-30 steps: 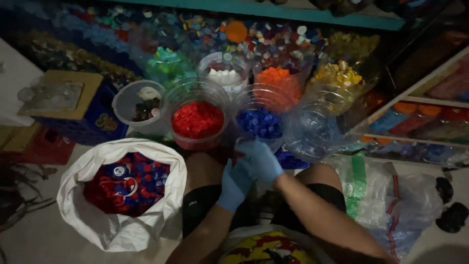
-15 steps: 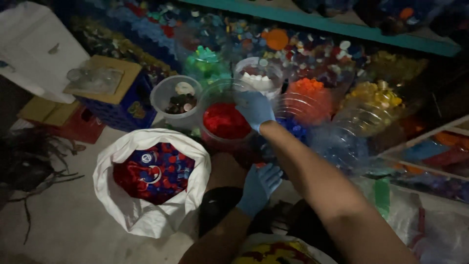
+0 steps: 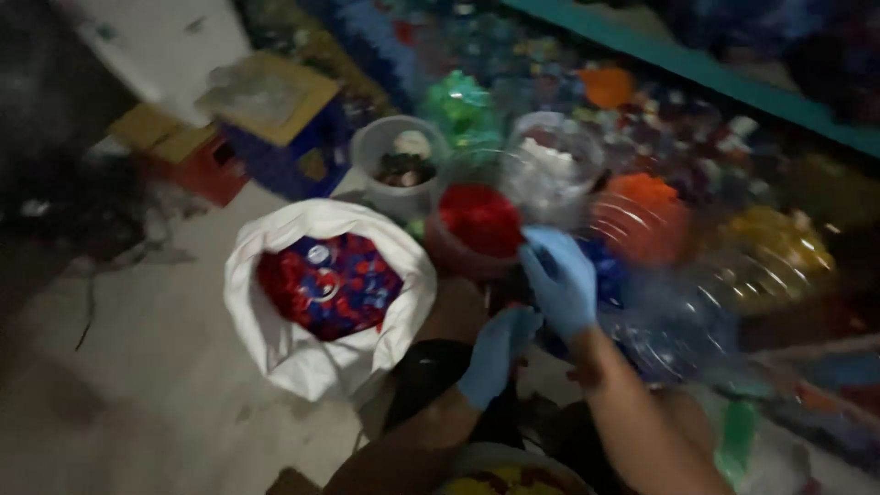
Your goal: The person sorts plastic bottle caps by color, picking them from a white sack and placing them into clear containers filled with red, blue, and other colored caps. The person wears blue gloves and handles the caps one by one.
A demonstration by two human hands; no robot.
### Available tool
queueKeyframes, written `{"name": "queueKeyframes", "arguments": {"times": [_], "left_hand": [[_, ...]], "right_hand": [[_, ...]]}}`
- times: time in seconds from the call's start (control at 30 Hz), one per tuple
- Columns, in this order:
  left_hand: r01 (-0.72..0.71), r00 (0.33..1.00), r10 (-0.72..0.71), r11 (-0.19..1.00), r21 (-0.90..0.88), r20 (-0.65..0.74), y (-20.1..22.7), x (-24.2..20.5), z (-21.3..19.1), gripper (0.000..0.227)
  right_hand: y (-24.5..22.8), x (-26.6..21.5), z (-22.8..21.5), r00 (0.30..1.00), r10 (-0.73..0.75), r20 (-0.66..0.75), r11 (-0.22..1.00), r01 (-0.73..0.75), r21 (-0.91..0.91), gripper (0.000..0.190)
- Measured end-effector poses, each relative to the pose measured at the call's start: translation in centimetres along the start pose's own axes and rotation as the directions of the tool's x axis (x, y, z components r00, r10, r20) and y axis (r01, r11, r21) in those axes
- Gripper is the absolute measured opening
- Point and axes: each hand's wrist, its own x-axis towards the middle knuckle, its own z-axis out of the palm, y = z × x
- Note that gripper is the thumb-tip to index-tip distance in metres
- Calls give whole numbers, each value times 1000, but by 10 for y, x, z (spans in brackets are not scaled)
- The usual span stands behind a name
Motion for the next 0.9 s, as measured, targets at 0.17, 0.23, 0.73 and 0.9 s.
{"name": "queueKeyframes", "arguments": {"times": [0.17,0.23,0.73,0.9], "left_hand": [[-794,540,746,299,529,389,1,84,-109,29],[-765,494,790,196,613,364,30,80,-141,27],[-231,764,541,737,635,-351,61,187,-325,40],[-378,667,644,726,574,-375,123,174,-289,38]], "right_hand": [[12,-81,26,990,90,109,989,-101,105,25],[2,-90,45,966,128,224,962,-175,209,28],[-66,-36,248,520,303,798,-50,-828,558,71],[-13,-24,324,336,489,805,-259,-825,502,76]]}}
